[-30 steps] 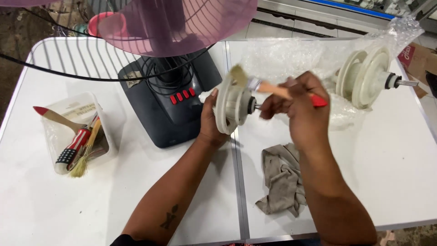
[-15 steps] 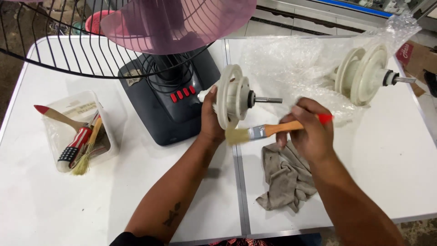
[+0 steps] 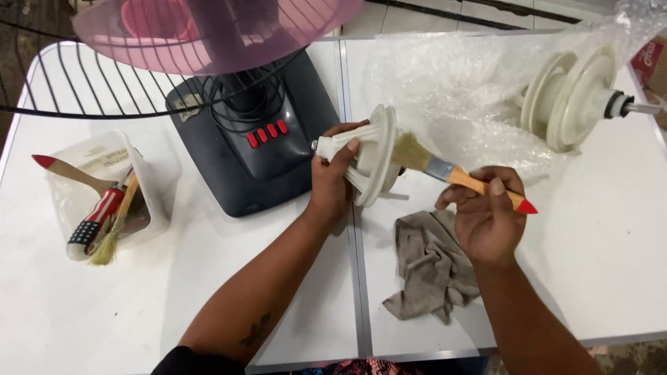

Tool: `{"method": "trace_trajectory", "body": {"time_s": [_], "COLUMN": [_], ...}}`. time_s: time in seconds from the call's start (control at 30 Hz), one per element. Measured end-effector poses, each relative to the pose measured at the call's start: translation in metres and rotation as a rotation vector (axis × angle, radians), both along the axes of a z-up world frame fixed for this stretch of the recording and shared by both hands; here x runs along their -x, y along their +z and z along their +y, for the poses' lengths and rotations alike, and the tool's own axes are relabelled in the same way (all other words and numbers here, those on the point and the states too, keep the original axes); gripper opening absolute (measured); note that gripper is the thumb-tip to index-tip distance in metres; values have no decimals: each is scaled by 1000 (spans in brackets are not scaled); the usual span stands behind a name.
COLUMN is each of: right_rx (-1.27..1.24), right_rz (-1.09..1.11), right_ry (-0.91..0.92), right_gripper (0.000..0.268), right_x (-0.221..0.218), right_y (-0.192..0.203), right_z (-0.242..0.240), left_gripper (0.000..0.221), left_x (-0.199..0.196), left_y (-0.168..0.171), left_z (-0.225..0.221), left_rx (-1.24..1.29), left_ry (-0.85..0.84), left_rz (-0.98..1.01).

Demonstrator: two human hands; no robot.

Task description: Using a paintbrush to clean dust and debris from a white plastic fan component on a workbench.

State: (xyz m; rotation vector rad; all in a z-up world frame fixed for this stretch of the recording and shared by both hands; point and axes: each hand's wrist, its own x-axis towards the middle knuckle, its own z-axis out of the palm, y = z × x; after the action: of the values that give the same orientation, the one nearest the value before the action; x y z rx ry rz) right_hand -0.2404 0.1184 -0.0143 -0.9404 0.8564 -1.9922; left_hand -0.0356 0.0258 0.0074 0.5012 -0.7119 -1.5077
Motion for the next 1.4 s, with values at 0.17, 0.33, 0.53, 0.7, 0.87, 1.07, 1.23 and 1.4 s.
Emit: {"method": "trace_trajectory", "body": {"time_s": [0.17,0.33,0.53,0.7,0.87,1.07,1.23,1.4], "right_rx": [-24,-69,-102,-15,-122,-80,-166,-187], "right_rz": [-4,-12,-14,-71,7,-44,-61,-134], "right_ry": [48,79,190,-44,84,-80,-10,-32], "right_gripper": [29,34,31,20,26,27,20,26], "right_x": [-5,-4,-5,5,-19,-9,-22,-14], "right_y": [0,-5,-10,-15,6,-9,-1,-16], "right_z": [-4,-6,-2,-8,2,-3,2,4], "left_gripper": [40,41,43,45,46,48,46,44], "left_x": [8,11,5,6,0,2,1,3], "left_y": [-14,-8,-14,-11,-12,-18,-19,-25], "left_z": [0,6,-2,-1,-2,-6,-11,-16], "left_rx": [22,19,37,52,32,30,-43,-46], "left_ry": [55,69,52,37,14,17,26,20], "left_rz": [-26,-19,4,-35,-63,-106,-96,-147]}}
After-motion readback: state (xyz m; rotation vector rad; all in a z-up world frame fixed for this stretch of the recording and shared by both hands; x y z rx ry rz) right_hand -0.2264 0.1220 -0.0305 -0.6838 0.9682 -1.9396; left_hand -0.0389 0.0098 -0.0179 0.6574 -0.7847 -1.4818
